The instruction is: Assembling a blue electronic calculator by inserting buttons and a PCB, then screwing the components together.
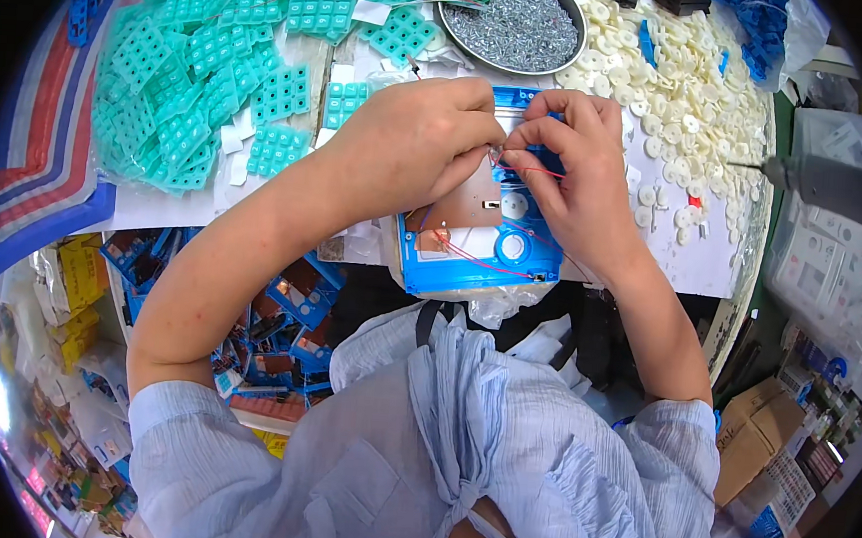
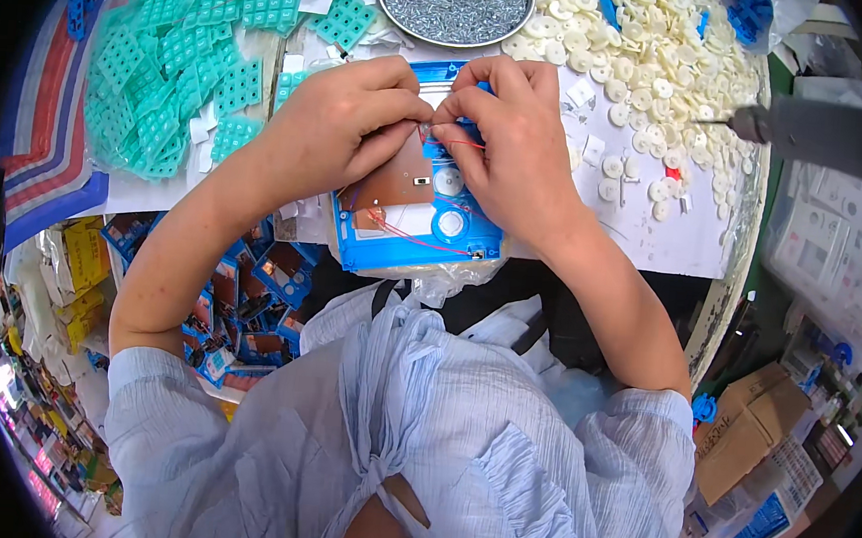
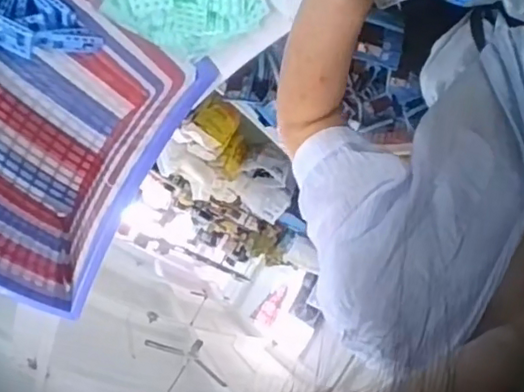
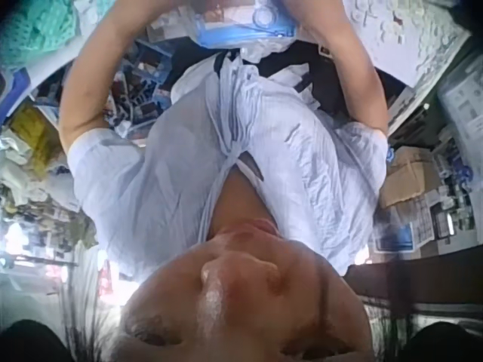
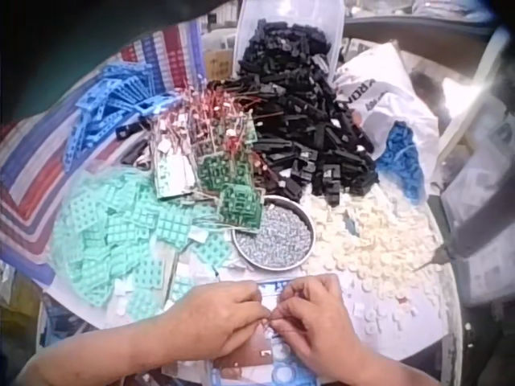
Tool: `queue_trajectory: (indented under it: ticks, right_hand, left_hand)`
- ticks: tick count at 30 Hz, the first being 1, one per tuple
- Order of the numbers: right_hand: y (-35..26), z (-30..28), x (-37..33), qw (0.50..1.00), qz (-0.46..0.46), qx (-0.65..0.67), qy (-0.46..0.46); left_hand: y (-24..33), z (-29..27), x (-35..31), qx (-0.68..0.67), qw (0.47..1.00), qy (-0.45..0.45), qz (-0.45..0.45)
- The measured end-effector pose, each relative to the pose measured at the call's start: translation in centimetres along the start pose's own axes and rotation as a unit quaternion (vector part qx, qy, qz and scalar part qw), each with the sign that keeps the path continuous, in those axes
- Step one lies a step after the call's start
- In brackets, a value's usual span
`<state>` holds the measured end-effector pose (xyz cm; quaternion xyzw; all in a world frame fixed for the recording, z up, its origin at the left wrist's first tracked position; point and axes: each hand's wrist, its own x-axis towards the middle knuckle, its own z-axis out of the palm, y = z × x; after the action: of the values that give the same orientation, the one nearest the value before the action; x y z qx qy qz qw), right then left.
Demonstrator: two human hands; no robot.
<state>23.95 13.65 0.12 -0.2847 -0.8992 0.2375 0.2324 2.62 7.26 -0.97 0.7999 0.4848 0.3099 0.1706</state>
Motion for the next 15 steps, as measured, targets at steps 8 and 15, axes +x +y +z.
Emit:
queue_trajectory:
  ticks: [8, 15]
  right_hand:
    - [-0.2, -1.5, 0.1, 0.998, -0.040, -0.030, -0.043]
    - [-1.9, -2.2, -1.3, 0.971, -0.117, -0.184, -0.094]
  left_hand:
    - [-0.2, 0.7, -0.4, 0.002, 1.000, 0.026, 0.009]
    - [0.0, 0.5, -0.4, -0.039, 0.999, 0.037, -0.005]
